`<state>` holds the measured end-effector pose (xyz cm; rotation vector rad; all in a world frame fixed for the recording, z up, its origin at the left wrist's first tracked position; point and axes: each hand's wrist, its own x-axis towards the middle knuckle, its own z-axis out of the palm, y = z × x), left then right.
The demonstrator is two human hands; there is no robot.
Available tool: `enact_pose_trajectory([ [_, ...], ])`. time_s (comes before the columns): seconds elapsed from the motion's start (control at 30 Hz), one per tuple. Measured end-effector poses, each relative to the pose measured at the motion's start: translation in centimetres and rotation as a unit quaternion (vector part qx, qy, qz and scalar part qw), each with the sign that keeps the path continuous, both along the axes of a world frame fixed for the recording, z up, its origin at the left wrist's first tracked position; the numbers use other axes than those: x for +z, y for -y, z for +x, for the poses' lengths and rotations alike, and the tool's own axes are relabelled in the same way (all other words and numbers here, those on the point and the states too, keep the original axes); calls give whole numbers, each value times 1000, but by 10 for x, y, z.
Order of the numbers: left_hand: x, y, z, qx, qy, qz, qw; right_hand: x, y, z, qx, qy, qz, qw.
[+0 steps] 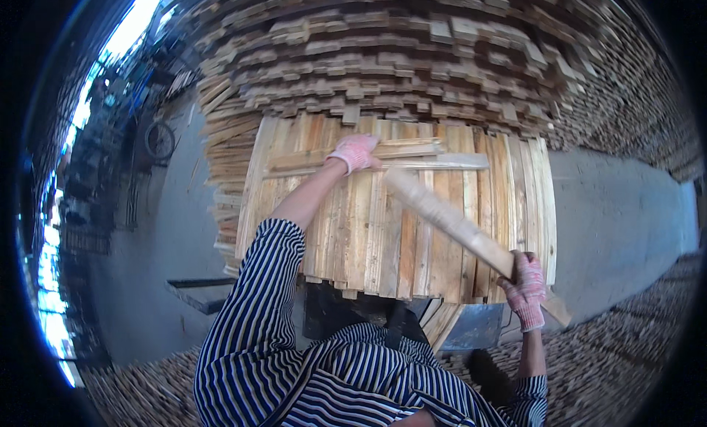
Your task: The person repeatedly picks up small bundles of wooden planks from a metal rack and places them onto a growing stack on the floor. The worker wears pink gloves and handles the wood by hand, moving between the rack and the stack in a continuous loop.
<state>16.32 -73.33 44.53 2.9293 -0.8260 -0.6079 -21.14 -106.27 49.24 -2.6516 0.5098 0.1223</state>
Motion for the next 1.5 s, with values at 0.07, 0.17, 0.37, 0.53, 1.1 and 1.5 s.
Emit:
enact_pose_trajectory([
  [0.07,18,11,4,-10,-18,6,1000,8,-2,22,118,-55,-30,991],
  [0.17,6,47,6,-74,-2,-33,997,-34,16,48,222,-14,-103,969],
  [0.37,-44,21,3,-24,-43,-51,997,-67,-4,126,297,-95,-116,943],
  [0.53,-43,4,4,-81,-6,-25,996,-74,-5,125,319,-46,-87,942],
  [1.1,-18,15,-81,-42,-31,-49,997,-75,-8,128,288,-117,-120,943],
  [1.5,-39,63,-93,-37,50,-88,994,-74,-19,127,282,-119,-116,945],
])
